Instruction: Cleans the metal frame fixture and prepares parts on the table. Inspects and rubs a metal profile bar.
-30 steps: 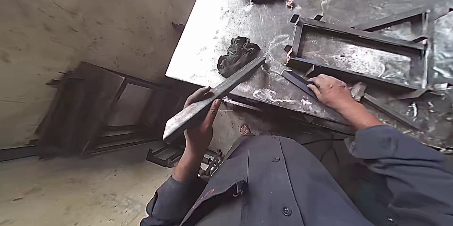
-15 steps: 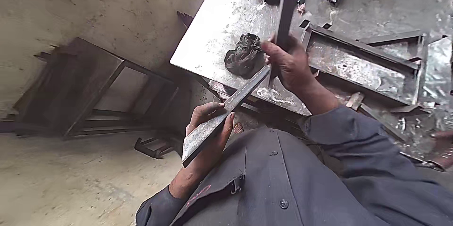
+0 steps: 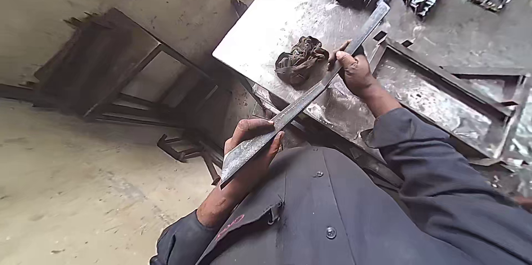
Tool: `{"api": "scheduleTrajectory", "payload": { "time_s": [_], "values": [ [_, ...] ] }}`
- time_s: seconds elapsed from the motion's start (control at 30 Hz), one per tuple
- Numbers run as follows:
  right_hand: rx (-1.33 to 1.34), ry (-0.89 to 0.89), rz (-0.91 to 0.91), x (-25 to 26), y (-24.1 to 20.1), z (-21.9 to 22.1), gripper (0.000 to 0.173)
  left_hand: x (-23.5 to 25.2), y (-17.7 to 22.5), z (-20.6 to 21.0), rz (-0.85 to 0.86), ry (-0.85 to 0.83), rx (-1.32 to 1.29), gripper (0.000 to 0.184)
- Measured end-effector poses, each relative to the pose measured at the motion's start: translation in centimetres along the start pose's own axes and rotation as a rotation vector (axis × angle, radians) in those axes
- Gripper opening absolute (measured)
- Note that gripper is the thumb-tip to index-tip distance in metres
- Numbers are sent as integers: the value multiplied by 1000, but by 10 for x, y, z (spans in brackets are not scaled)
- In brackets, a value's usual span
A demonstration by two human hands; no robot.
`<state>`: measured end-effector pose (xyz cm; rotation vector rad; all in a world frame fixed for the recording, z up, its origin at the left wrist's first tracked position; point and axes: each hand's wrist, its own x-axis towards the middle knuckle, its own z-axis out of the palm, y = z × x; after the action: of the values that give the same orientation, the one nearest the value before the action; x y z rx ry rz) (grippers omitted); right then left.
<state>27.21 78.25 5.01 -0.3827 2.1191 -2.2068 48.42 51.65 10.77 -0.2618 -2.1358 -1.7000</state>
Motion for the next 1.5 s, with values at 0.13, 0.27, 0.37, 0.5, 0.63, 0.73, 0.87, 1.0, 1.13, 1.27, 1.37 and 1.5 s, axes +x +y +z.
{"api": "scheduleTrajectory", "payload": {
  "time_s": [0.13,0.27,0.37,0.5,0.63,0.73,0.87,1.0,1.13,1.27,1.37,1.5],
  "values": [
    [1,-206,-48,-8,-44,29,19,-2,14,14,-41,43,27,28],
    [275,-549,-187,-27,-101,82,13,-4,21,21,-73,59,66,30],
    [346,-481,-49,-14,-68,57,15,-11,26,27,-71,71,48,31],
    [290,-59,123,18,14,-11,20,-20,26,30,-73,104,21,32],
    [-67,-90,107,31,13,-15,30,-21,26,31,-75,111,31,33],
    [-285,-214,106,24,10,-7,32,-20,27,32,-59,100,34,33],
    [-91,-356,-15,12,-24,14,20,-20,26,29,-72,119,67,32],
    [41,-575,-183,-11,-79,58,20,-12,25,30,-57,97,62,30],
    [-258,-573,-185,-3,-50,42,29,-13,25,26,-68,65,75,31],
    [-250,-378,-15,28,13,-1,26,-9,23,23,-60,49,25,32],
    [-111,-456,-68,10,-13,24,19,-10,18,23,-62,28,53,29],
    [136,-515,-72,-31,-86,99,16,4,14,32,-57,-38,-33,53]
  ]
}}
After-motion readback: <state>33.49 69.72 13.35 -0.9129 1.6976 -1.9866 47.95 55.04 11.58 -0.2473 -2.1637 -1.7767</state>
